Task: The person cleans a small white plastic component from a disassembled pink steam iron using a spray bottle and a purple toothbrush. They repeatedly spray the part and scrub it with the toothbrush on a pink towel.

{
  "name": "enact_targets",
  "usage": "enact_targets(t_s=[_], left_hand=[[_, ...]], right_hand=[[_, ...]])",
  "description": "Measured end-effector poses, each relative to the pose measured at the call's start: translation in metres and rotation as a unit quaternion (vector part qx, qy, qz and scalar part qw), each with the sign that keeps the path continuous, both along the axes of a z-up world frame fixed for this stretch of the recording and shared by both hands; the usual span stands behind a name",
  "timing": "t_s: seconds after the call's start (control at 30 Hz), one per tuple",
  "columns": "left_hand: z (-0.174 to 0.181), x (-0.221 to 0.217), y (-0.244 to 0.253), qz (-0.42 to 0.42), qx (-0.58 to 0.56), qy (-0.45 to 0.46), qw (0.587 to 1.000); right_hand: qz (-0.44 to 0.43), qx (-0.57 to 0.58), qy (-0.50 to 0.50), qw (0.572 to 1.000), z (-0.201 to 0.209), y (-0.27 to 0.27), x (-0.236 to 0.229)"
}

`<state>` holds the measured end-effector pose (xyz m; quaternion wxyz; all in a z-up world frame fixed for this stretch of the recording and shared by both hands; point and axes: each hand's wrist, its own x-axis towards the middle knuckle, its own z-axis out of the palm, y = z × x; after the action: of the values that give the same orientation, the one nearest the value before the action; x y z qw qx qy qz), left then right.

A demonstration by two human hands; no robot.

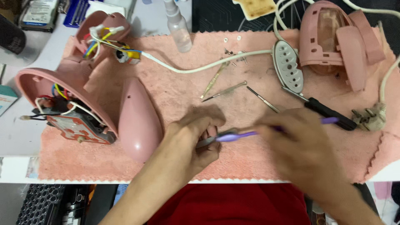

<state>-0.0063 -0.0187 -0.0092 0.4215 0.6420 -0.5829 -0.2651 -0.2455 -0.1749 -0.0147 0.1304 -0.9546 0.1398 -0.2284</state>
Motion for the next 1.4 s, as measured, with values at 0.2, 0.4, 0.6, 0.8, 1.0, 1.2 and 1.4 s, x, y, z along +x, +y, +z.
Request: enact_targets(t_s=[0.2, 0.4, 0.6, 0.8, 1.0, 1.2, 1.4], left_hand=[[0.007, -0.002, -0.005, -0.020, -0.032, -0.018, 0.999], [0.009, -0.002, -0.001, -0.015, 0.013, 0.001, 1.000], [0.005, -0.001, 0.000, -0.001, 0.033, 0.025, 0.999], [0.005, -0.001, -0.003, -0.008, 0.034, 0.012, 0.999], [0.006, -0.004, -0.001, 0.003, 0.017, -0.003, 1.000], [0.025, -0.005, -0.001, 0.014, -0.009, 0.034, 0.999], [0.007, -0.002, 0.001, 0.063, -0.028, 0.001, 0.998]], right_hand=[[0.068, 0.018, -0.022, 0.997, 0.003, -0.012, -0.002], [0.028, -0.004, 0.031, 0.999, 0.010, 0.006, 0.017], [0.012, 0.045, 0.031, 0.998, 0.003, -0.021, -0.019], [0.026, 0.033, -0.035, 0.998, 0.001, 0.013, 0.008], [-0.067, 0.043, 0.049, 0.996, -0.001, -0.004, -0.050], [-0.106, 0.005, -0.042, 0.994, -0.030, -0.009, -0.032], [-0.100, -0.012, -0.077, 0.992, 0.001, -0.025, -0.006]])
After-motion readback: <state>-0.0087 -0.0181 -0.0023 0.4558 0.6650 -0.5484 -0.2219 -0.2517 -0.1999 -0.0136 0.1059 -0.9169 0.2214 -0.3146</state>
